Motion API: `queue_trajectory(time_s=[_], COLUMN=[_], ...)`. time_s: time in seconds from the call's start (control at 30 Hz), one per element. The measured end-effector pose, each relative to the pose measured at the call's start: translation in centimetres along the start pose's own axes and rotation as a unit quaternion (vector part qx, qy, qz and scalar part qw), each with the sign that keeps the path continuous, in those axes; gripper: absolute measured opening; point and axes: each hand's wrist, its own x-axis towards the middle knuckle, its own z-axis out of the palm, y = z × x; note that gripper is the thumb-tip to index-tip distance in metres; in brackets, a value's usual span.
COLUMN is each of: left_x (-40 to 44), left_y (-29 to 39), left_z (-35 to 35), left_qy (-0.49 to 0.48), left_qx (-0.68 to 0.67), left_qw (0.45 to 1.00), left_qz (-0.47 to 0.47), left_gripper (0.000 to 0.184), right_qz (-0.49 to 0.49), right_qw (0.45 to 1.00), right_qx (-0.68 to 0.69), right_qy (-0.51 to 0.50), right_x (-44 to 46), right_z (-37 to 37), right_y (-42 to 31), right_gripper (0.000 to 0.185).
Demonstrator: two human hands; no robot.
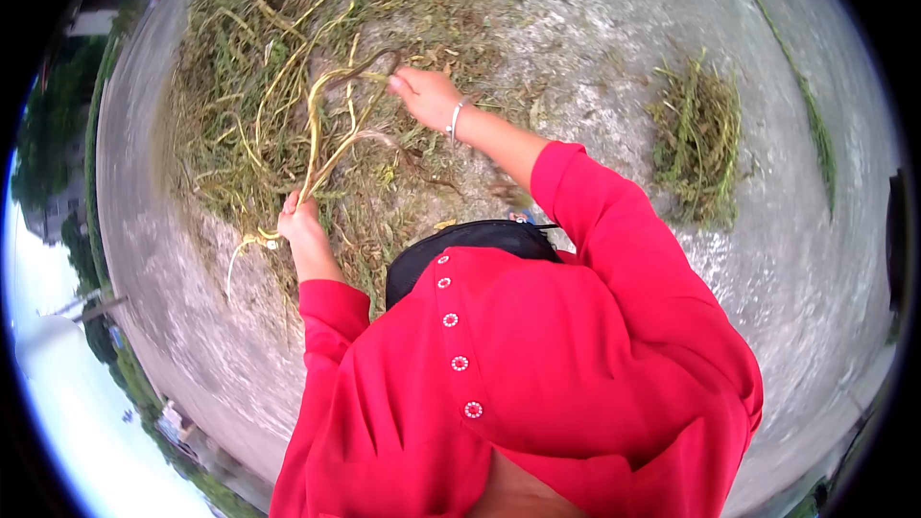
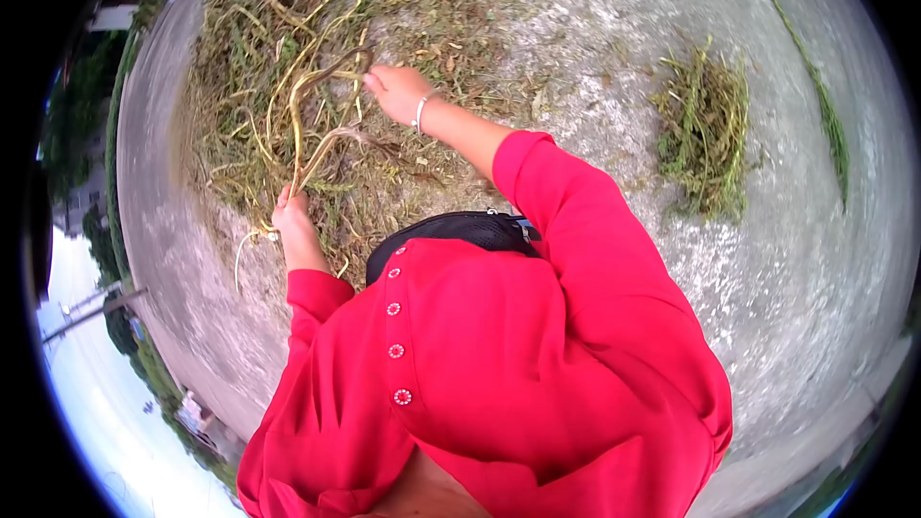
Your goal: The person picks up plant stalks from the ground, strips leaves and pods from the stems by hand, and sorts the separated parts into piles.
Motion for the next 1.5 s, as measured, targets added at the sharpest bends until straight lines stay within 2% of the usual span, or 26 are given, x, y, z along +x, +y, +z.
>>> queue_trajectory(time_s=[0.1,0.2,0.3,0.37,0.4,0.53,0.63,0.73,0.77,0.8,0.83,0.87,0.93,0.97,1.03,1.13,1.17,1.2,1.23,1.27,1.3,1.33,1.37,1.4,1.43,1.5], left_x=[0.1,0.9,2.2,3.3,3.7,7.5,7.9,8.9,9.4,10.0,12.1,13.9,12.2,9.1,13.3,16.1,16.6,16.8,16.6,12.6,7.4,6.1,5.5,5.0,4.2,-1.1], left_y=[0.7,1.6,2.3,2.7,2.7,4.3,3.4,1.9,1.4,0.9,2.2,3.5,6.3,8.3,12.3,14.1,14.8,15.8,17.3,16.7,14.8,14.5,14.1,13.4,12.4,10.1], left_z=[0.0,0.9,3.0,4.4,4.9,4.5,4.9,6.7,7.3,7.4,5.7,4.0,4.0,5.6,3.7,4.4,4.5,4.5,4.9,5.7,6.4,6.8,7.4,8.1,8.5,9.0], left_qy=[0.011,0.026,0.049,0.06,0.055,-0.029,0.004,0.093,0.098,0.082,-0.042,-0.053,-0.003,0.115,0.074,0.045,0.037,0.031,0.026,0.059,0.093,0.147,0.172,0.167,0.137,0.113], left_qx=[-0.037,-0.058,-0.055,-0.024,0.016,0.266,0.131,-0.059,-0.053,-0.007,0.363,0.657,0.911,0.946,0.897,0.913,0.911,0.906,0.897,0.905,0.894,0.667,0.345,-0.026,-0.393,-0.382], left_qw=[0.999,0.998,0.997,0.998,0.998,0.963,0.989,0.989,0.989,0.994,0.93,0.719,0.327,0.251,0.411,0.406,0.404,0.402,0.403,0.421,0.426,0.725,0.921,0.986,0.908,0.913], left_qz=[-0.002,0.0,0.005,0.009,0.015,-0.017,-0.065,-0.097,-0.093,-0.076,0.044,0.222,0.253,0.173,0.14,-0.019,-0.073,-0.126,-0.176,-0.035,0.105,0.083,0.048,0.002,-0.048,-0.085], left_gripper=[0.014,0.014,0.015,0.015,0.016,0.026,0.019,0.014,0.014,0.014,0.012,0.013,0.018,0.023,0.023,0.03,0.032,0.034,0.037,0.035,0.034,0.03,0.026,0.022,0.019,0.023], right_qz=[-0.051,-0.172,-0.332,-0.378,-0.377,-0.417,-0.392,-0.392,-0.392,-0.367,-0.408,-0.446,-0.283,-0.195,-0.17,-0.001,0.083,0.174,0.123,0.065,0.037,0.012,-0.045,-0.101,-0.132,-0.198], right_qw=[0.991,0.963,0.825,0.812,0.844,0.878,0.909,0.907,0.907,0.925,0.903,0.871,0.9,0.898,0.879,0.932,0.922,0.931,0.956,0.971,0.983,0.991,0.993,0.989,0.986,0.979], right_qx=[-0.123,-0.162,-0.286,-0.234,-0.153,-0.175,-0.14,-0.128,-0.112,-0.074,-0.007,0.06,0.152,0.194,0.153,0.12,0.105,0.062,-0.003,-0.064,-0.039,-0.017,-0.054,-0.095,-0.097,-0.051], right_qy=[-0.003,-0.127,-0.358,-0.378,-0.348,-0.154,0.015,0.082,0.106,0.068,0.133,0.198,0.294,0.345,0.419,0.341,0.363,0.316,0.267,0.223,0.177,0.129,0.095,0.061,0.032,-0.008], right_x=[-0.4,-0.8,-3.9,-5.9,-6.0,-5.5,-5.3,-5.5,-5.7,-6.5,-6.7,-7.0,-8.9,-10.0,-9.9,-11.0,-10.8,-11.0,-10.3,-9.7,-8.6,-7.5,-6.3,-5.1,-3.7,-1.6], right_z=[-0.9,-3.8,-4.0,-4.1,-4.4,-6.5,-5.9,-5.5,-5.3,-5.7,-6.6,-8.1,-15.5,-18.5,-20.9,-23.4,-21.7,-21.1,-19.1,-17.1,-14.7,-12.3,-10.6,-8.9,-6.8,-3.4], right_y=[-1.1,-2.2,-2.1,-4.3,-5.4,-8.6,-7.5,-6.9,-7.0,-8.1,-7.9,-7.5,-8.8,-9.3,-8.8,0.3,0.9,2.9,3.7,4.4,4.7,4.0,2.3,0.5,-0.5,-3.0], right_gripper=[0.022,0.021,0.018,0.016,0.023,0.028,0.02,0.017,0.018,0.014,0.011,0.013,0.028,0.037,0.038,0.037,0.035,0.033,0.026,0.027,0.028,0.028,0.028,0.029,0.029,0.03])
